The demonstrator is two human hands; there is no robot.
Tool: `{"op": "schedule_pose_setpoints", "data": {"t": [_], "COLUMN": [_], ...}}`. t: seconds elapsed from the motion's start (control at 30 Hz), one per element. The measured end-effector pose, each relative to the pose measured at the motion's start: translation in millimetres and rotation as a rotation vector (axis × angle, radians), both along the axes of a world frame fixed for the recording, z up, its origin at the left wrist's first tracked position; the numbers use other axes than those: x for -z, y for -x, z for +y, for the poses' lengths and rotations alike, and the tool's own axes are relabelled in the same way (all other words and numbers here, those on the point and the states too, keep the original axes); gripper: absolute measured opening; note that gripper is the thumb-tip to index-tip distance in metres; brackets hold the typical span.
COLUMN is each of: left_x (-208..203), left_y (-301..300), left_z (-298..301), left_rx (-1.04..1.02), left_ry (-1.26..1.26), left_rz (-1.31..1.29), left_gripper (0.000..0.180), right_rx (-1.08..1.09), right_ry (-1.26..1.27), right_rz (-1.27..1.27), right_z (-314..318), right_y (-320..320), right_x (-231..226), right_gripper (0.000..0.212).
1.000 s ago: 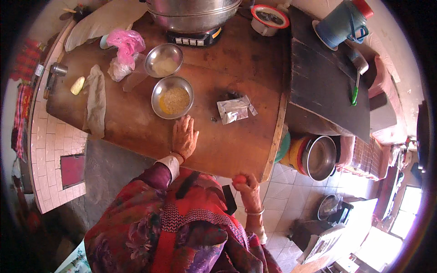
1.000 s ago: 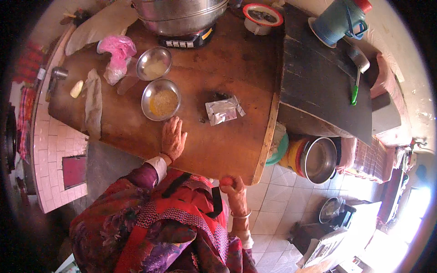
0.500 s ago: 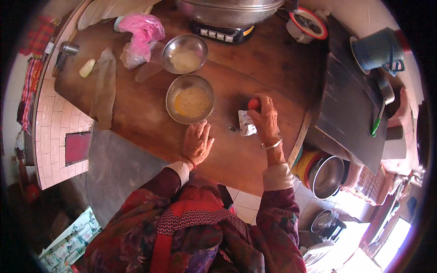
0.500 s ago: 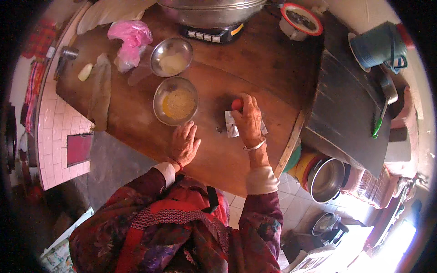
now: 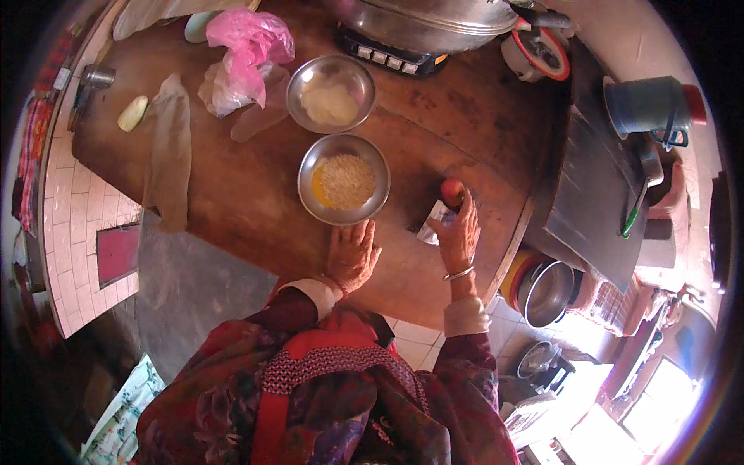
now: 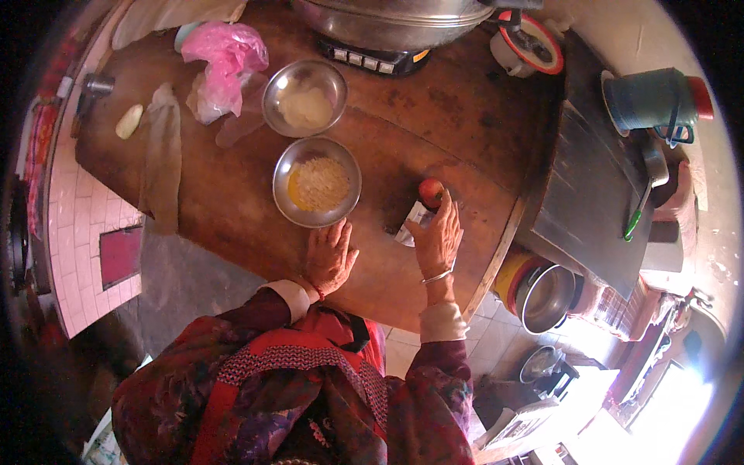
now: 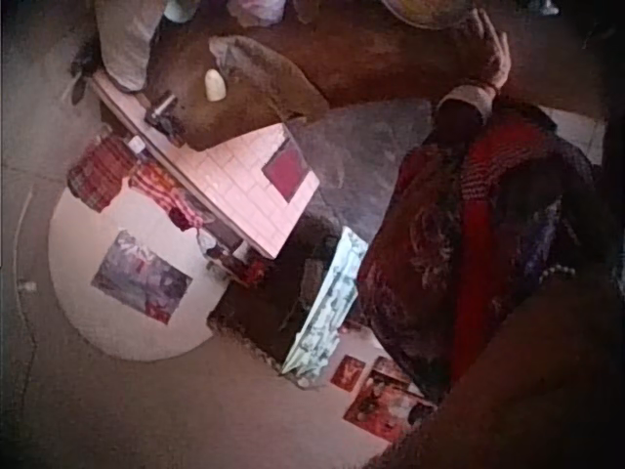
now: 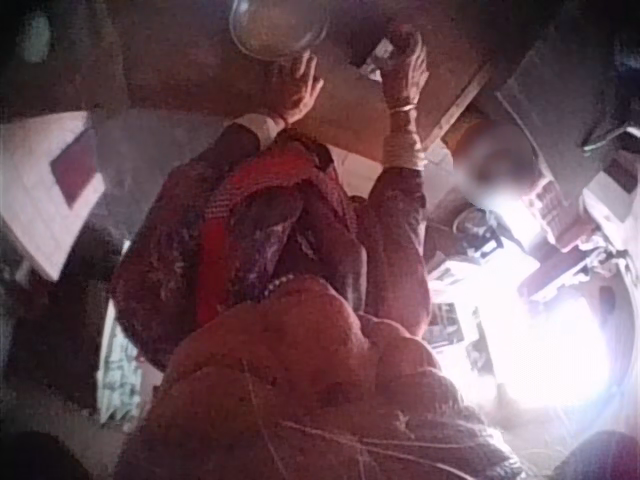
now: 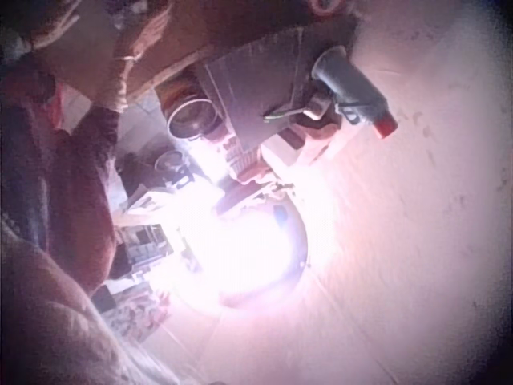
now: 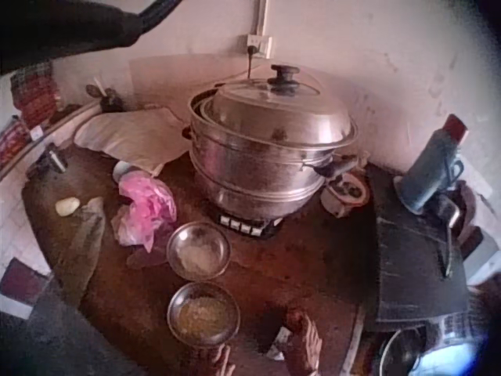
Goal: The person scoops powder from a large container into a metal bowl, walks through a courtyard to a different room, and places a tomato and a basket of food items into a refrigerator.
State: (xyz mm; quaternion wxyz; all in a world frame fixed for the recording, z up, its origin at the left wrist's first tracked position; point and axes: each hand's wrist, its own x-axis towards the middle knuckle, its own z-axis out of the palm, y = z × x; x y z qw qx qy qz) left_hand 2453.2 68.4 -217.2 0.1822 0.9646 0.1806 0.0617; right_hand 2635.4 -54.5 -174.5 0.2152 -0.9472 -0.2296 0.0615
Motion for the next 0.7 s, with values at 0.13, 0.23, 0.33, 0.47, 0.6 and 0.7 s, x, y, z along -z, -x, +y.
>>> {"op": "schedule_pose_setpoints", "data": {"t": [0.13,0.23,0.33,0.47,0.6,0.7], "left_x": [1,-3,-5,1,-6,-6], "left_y": [0,-1,1,2,3,6], "left_z": [-1,-1,2,6,6,8], "left_rx": [0.016,0.009,0.021,0.056,0.071,0.086], "left_ry": [-0.009,0.015,-0.03,0.051,0.081,0.059], "left_rz": [0.042,0.009,-0.019,-0.065,0.024,-0.065], "left_gripper": [0.061,0.062,0.061,0.059,0.058,0.061], "right_rx": [0.142,0.198,0.255,0.044,-0.088,0.009], "right_ry": [-0.078,-0.17,-0.284,-0.297,0.059,-0.01], "right_rz": [-0.038,0.018,-0.007,-0.097,-0.242,-0.028], "right_z": [-11,-11,-12,17,30,31], "right_y": [21,27,24,-1,-31,-46], "right_x": [21,19,24,-2,20,19], "right_gripper": [0.088,0.088,0.084,0.069,0.04,0.034]}}
